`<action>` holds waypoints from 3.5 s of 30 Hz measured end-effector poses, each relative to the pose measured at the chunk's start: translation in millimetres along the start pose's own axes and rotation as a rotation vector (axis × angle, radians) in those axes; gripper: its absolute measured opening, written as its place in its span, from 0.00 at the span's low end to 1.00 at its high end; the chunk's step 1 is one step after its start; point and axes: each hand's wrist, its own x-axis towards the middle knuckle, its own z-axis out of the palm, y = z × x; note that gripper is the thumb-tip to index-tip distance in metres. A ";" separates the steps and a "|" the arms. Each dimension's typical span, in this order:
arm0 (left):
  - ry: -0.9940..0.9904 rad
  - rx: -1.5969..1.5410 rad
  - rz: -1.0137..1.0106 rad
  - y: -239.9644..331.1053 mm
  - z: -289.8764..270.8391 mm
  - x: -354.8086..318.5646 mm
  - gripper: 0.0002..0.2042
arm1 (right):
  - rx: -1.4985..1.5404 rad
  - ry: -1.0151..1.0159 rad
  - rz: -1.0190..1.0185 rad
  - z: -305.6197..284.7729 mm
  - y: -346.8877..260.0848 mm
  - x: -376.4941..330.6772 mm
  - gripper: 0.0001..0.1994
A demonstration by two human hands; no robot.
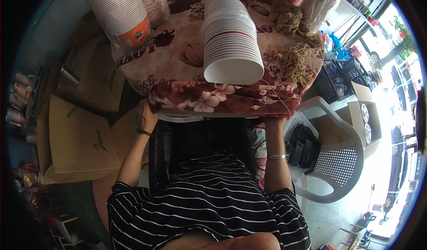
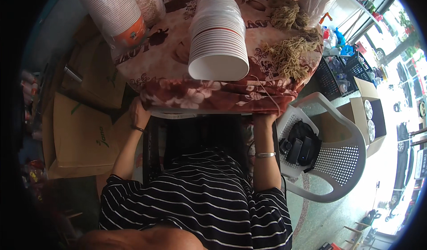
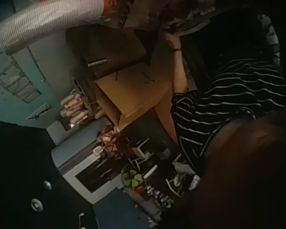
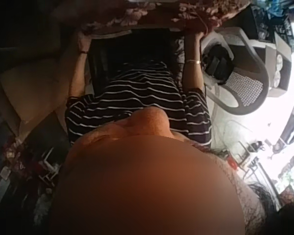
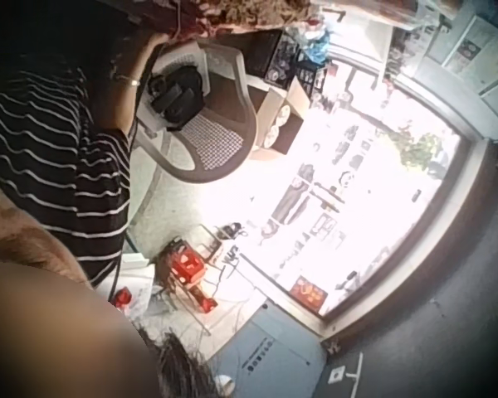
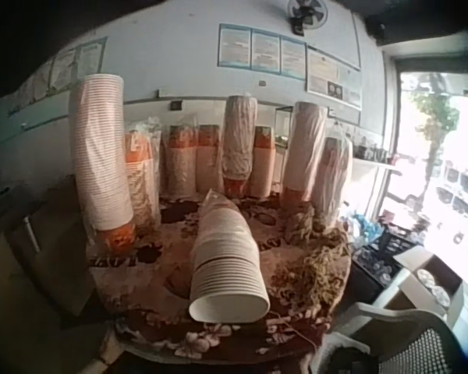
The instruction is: Organizing paper cups and packaging twine on a table in a work area.
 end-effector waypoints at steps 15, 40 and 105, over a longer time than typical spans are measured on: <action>-1.140 0.762 0.059 -62.4 129.2 76.2 0.37 | -0.383 -0.189 -0.070 -57.2 -63.1 7.9 0.23; -1.233 -0.397 0.038 63.1 -133.4 -58.1 0.21 | -1.362 0.484 -0.721 -42.6 -91.7 -88.1 0.11; -0.624 -0.682 0.094 113.4 -110.9 -78.4 0.17 | -1.588 -0.334 -0.646 137.7 0.8 -19.5 0.12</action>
